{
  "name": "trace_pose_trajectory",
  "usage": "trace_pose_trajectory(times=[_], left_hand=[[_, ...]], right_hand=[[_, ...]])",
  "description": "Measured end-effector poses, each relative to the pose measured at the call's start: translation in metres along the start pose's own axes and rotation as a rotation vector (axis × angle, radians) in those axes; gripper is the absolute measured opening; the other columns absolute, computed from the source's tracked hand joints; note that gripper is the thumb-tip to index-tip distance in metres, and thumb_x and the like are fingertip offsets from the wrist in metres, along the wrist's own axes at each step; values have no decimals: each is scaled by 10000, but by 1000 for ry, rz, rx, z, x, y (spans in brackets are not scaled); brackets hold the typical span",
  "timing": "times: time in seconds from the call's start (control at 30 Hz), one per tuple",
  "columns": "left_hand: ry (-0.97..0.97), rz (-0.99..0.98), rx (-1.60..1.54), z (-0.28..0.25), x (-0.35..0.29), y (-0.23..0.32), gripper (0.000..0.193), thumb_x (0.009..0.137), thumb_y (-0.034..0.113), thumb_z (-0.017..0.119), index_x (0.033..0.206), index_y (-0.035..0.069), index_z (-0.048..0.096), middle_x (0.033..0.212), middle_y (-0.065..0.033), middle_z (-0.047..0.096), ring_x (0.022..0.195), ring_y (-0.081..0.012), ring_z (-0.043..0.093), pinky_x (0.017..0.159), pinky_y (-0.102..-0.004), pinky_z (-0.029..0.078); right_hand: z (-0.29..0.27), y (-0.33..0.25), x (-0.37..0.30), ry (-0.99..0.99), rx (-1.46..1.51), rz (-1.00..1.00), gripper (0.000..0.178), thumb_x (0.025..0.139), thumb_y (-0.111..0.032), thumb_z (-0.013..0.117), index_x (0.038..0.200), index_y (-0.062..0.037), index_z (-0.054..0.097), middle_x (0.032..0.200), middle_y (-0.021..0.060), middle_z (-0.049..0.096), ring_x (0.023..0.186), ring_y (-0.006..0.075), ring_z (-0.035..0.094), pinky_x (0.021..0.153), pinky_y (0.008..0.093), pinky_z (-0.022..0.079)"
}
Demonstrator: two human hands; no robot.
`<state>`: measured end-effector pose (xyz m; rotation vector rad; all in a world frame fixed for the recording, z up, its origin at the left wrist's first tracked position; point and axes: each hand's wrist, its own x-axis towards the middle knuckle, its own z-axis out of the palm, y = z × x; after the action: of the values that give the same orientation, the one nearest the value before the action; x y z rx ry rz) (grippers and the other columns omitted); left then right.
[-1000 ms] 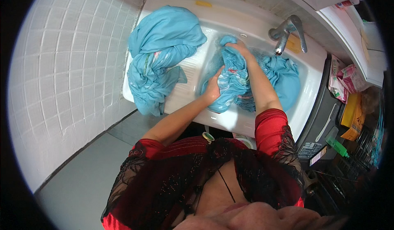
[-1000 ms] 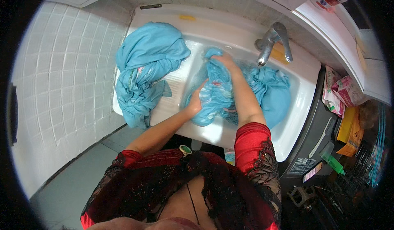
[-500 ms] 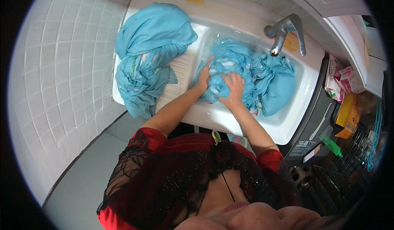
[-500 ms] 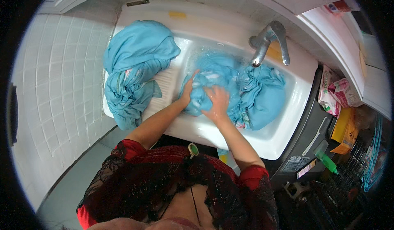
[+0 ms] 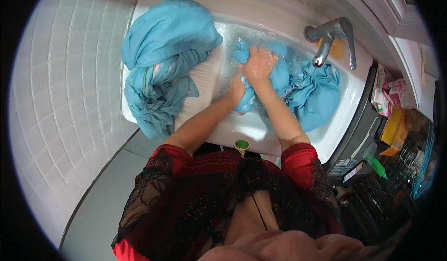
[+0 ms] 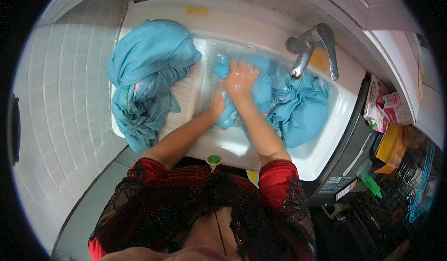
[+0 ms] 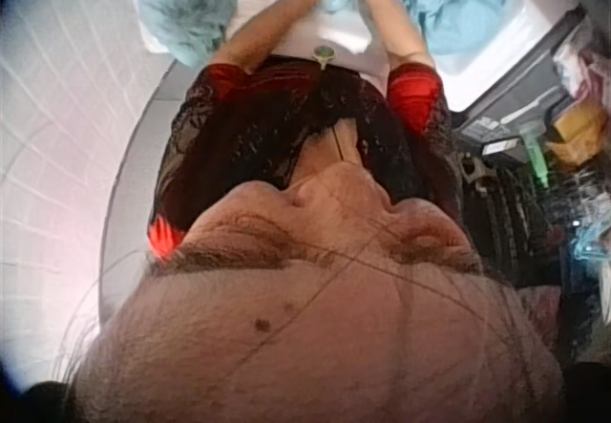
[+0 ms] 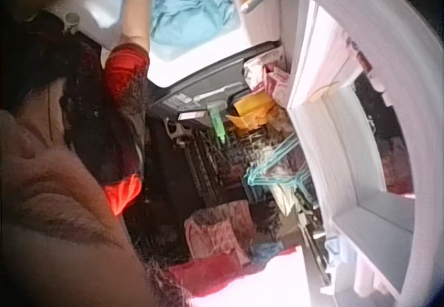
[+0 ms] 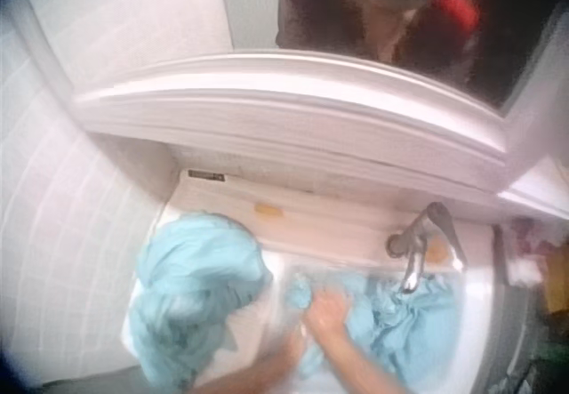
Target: The person hand-washes a light blue garment in a white sink. They repeatedly submerge, agitate, and wring the fabric under running water, then lift and squeeze it to remove excess water.
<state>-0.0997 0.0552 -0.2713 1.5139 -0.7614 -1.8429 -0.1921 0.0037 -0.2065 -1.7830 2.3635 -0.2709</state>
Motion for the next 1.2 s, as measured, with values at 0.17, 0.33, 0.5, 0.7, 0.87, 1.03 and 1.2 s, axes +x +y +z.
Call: trace_pose_trajectory(times=[0.17, 0.33, 0.5, 0.7, 0.87, 1.03, 1.2], left_hand=[[-71, 334, 637, -4, -24, 29, 477, 901, 136, 464, 1334, -60, 423, 1045, -308, 600, 984, -438, 574, 875, -435, 438], [-237, 583, 627, -20, -62, 35, 635, 796, -36, 477, 1417, -16, 346, 993, -292, 629, 933, -339, 649, 892, -403, 464], [-279, 153, -90, -25, -42, 25, 800, 790, 112, 699, 1456, -4, 271, 1175, -196, 611, 1034, -251, 600, 937, -326, 449], [-124, 628, 547, -32, -9, 9, 701, 892, 164, 594, 1490, 81, 239, 1309, -198, 527, 1174, -267, 529, 1019, -313, 389], [-225, 256, 406, -32, 3, -1, 676, 904, 147, 550, 1496, 84, 228, 1260, -164, 565, 1143, -252, 544, 999, -316, 404], [-198, 411, 491, -31, 13, -19, 455, 927, 203, 468, 1350, 37, 441, 1121, -142, 621, 1053, -247, 573, 937, -377, 434], [-35, 128, 347, -26, 18, -46, 378, 932, 225, 429, 1181, -30, 555, 1176, -173, 599, 1119, -262, 546, 984, -378, 396]], right_hand=[[6, -5, 24, -25, -41, -1, 544, 578, -393, 794, 1021, -99, 683, 1046, 184, 641, 1022, 332, 599, 852, 491, 422], [32, 32, 73, -490, 326, 148, 507, 672, -432, 718, 1034, -78, 688, 990, 180, 672, 950, 338, 637, 846, 422, 488], [12, 97, 52, -431, 1042, 278, 572, 704, -411, 719, 1111, -14, 657, 1088, 175, 648, 1012, 274, 610, 901, 381, 468], [-63, 78, -98, -108, 886, -109, 652, 648, -314, 727, 1243, -84, 594, 1233, 138, 567, 1153, 302, 508, 1008, 416, 355], [-45, 38, -116, -24, 408, -315, 775, 403, -259, 791, 1143, -117, 613, 1131, 108, 563, 1018, 303, 522, 843, 421, 372], [-19, 35, -69, -59, 303, -232, 644, 421, -276, 799, 1022, -127, 618, 1081, 89, 560, 978, 295, 517, 760, 415, 364], [-12, 23, -39, -149, 165, -100, 586, 511, -311, 804, 1031, -110, 621, 1099, 109, 578, 1009, 310, 549, 825, 453, 397]])
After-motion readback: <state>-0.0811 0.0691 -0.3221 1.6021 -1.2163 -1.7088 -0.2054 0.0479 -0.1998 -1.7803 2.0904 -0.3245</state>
